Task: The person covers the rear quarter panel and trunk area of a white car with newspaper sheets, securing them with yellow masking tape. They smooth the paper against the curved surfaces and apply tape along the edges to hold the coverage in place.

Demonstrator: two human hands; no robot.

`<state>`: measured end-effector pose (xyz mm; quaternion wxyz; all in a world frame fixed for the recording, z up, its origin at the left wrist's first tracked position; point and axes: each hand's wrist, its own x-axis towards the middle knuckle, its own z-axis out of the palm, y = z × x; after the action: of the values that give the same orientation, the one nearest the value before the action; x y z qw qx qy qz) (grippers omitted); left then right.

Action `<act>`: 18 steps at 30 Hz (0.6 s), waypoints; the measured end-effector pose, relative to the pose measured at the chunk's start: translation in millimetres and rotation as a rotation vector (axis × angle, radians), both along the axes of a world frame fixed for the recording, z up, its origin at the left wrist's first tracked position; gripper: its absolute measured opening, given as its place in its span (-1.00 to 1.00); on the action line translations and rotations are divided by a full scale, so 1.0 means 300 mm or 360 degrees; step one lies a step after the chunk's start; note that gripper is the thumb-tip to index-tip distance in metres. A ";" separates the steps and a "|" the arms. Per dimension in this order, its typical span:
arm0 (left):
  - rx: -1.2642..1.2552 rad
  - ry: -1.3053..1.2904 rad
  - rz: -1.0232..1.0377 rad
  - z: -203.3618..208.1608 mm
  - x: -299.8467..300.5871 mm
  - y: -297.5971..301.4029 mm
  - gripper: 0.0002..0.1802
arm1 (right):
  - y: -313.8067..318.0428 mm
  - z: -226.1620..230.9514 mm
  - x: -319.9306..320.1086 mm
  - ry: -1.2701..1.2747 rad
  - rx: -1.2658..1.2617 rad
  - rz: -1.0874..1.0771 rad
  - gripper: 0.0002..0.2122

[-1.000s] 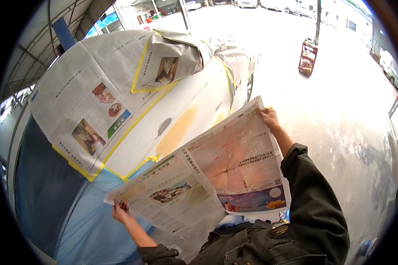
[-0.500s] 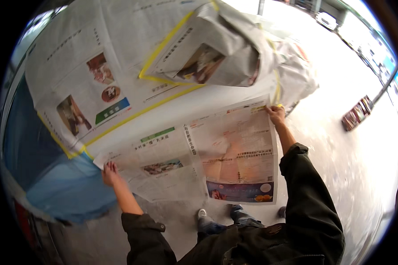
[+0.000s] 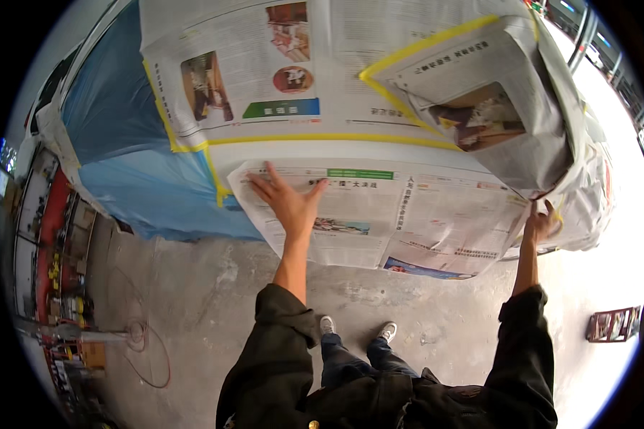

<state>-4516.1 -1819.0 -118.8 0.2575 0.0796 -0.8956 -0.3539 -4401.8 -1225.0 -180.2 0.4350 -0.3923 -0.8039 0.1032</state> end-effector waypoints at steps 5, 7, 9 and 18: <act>-0.0001 -0.0031 -0.0001 0.027 0.015 0.016 0.44 | -0.704 0.129 0.036 0.0638 -0.1339 0.1288 -0.57; -0.0026 -0.0076 0.0015 0.037 -0.001 0.040 0.45 | -1.010 0.216 -0.033 0.0384 -0.2129 0.1812 -0.58; -0.0076 -0.0128 0.0038 0.060 -0.001 0.061 0.43 | -1.151 0.294 -0.184 0.0081 -0.2618 0.2404 -0.58; 0.0222 -0.0108 -0.0436 0.175 0.082 0.108 -0.51 | -1.217 0.287 -0.387 -0.0013 -0.2776 0.2786 -0.52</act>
<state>-4491.5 -1786.7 -66.2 0.1702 -0.0138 -0.8795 -0.4442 -4518.0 -1590.2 -94.3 -0.1899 0.1185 -0.4593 0.8596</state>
